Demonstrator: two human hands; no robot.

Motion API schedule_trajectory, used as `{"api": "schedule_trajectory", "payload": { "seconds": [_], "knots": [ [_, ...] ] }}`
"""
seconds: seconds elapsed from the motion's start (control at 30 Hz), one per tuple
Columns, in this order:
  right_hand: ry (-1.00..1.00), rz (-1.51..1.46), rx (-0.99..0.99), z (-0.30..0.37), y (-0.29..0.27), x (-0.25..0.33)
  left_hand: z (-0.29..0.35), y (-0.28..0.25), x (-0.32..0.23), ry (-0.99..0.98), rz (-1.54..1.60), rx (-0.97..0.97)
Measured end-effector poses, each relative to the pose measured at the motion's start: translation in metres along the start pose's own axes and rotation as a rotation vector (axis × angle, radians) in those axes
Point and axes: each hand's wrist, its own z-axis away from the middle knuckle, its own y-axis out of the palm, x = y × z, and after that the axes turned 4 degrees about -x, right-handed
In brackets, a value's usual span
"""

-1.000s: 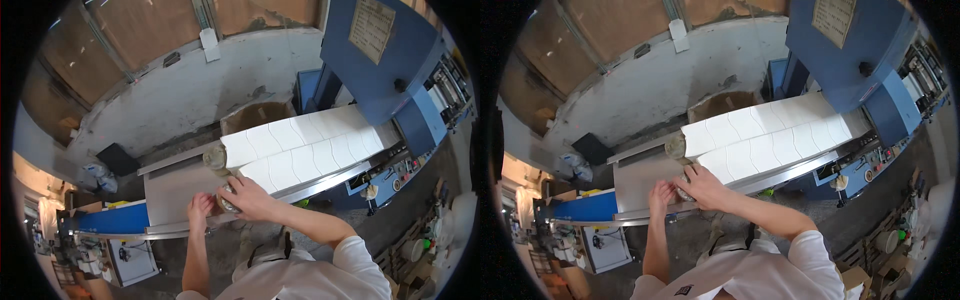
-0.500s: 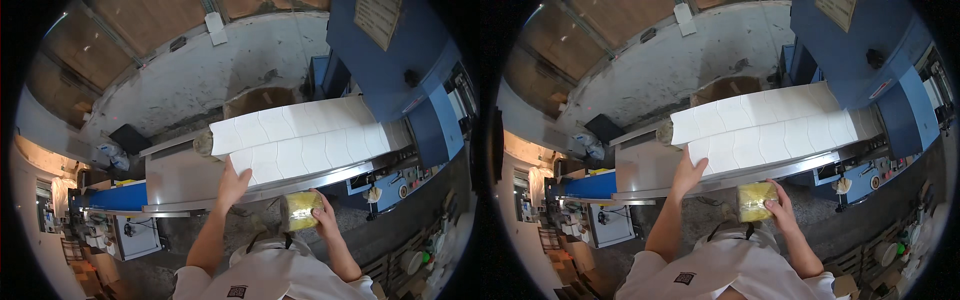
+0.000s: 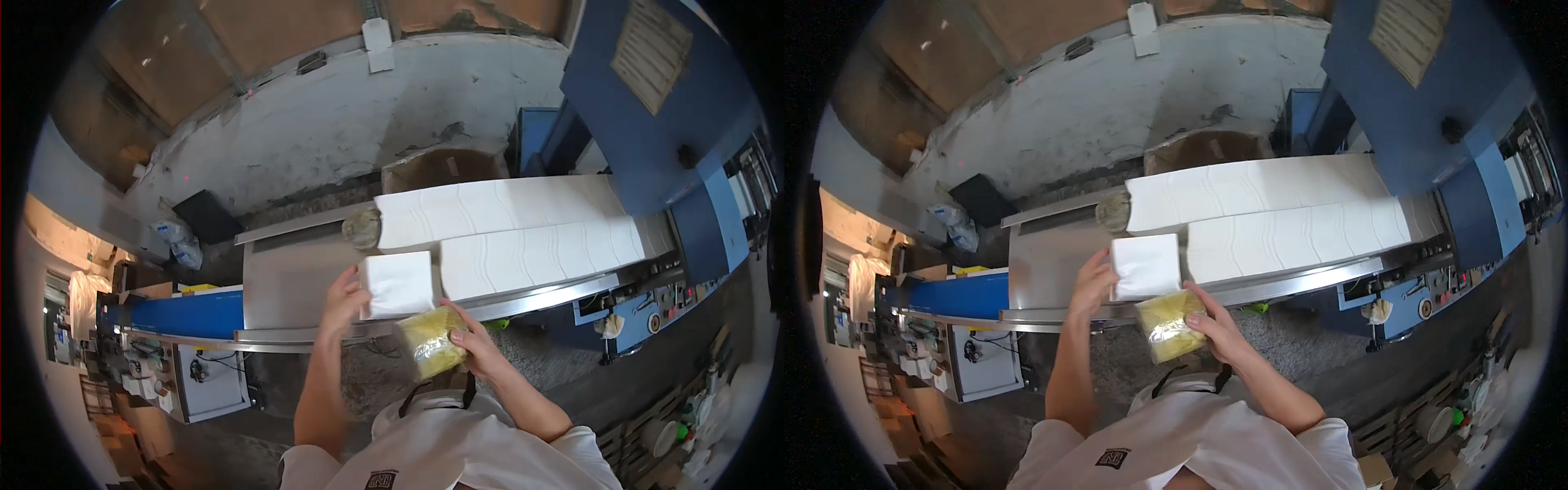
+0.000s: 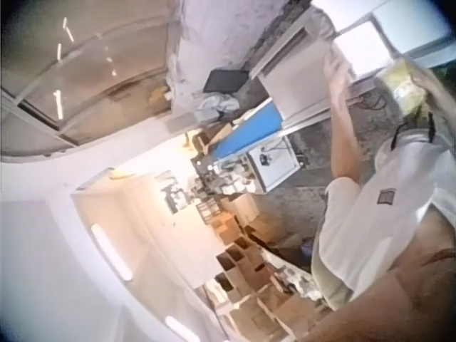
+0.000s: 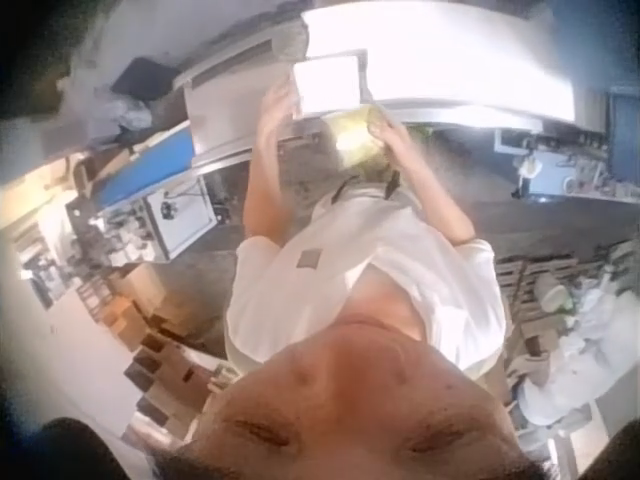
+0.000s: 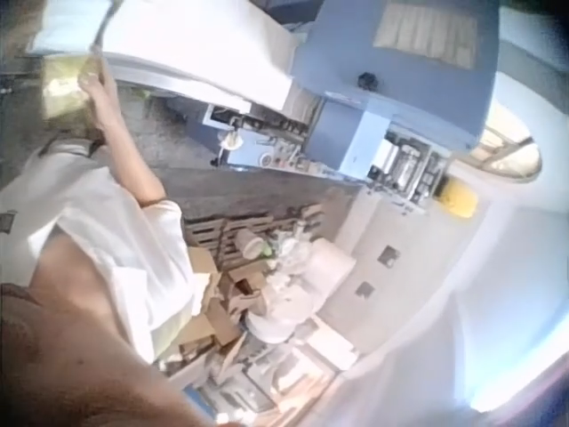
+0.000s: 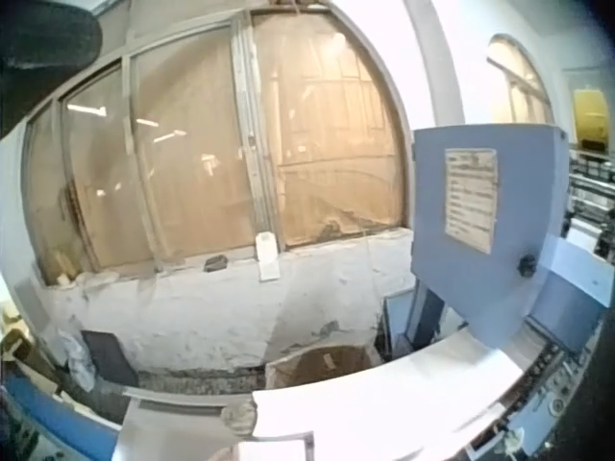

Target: Removing paper products from a production machine and placing them neatly onto a conveyor belt for packaging.

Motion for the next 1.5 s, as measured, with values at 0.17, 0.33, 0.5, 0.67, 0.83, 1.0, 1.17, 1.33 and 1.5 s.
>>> {"api": "schedule_trajectory", "payload": {
  "seconds": [0.17, 0.33, 0.5, 0.67, 0.83, 1.0, 1.17, 1.33, 1.5],
  "knots": [
    [0.032, 0.053, -0.137, -0.026, 0.025, -0.016, -0.002, -0.16, 0.004, -0.023, 0.177, 0.077],
    [-0.11, 0.099, -0.194, -0.028, 0.039, -0.02, 0.002, -0.3, -0.014, 0.113, -0.469, 0.05],
    [-0.09, 0.107, -0.198, -0.027, 0.046, -0.019, 0.004, -0.329, -0.003, 0.568, -0.856, -0.883],
    [0.007, 0.158, -0.157, -0.02, 0.025, -0.005, 0.035, -0.108, -0.037, 0.356, -0.352, -0.275],
    [-0.016, 0.09, -0.055, 0.015, -0.018, 0.02, 0.018, 0.098, -0.024, 0.052, -0.469, 0.027],
    [-0.007, -0.007, -0.026, 0.057, -0.076, 0.061, 0.01, 0.198, -0.018, 0.154, -0.708, 0.043],
    [0.028, 0.004, -0.025, 0.075, -0.12, 0.087, 0.01, 0.217, -0.025, 0.213, -0.653, 0.018],
    [0.077, 0.009, 0.045, 0.066, -0.132, 0.088, 0.012, 0.222, -0.034, 0.178, -0.752, -0.038],
    [0.116, 0.001, 0.179, 0.042, -0.107, 0.079, 0.01, 0.184, -0.04, 0.028, -0.758, -0.042]
  ]
}}
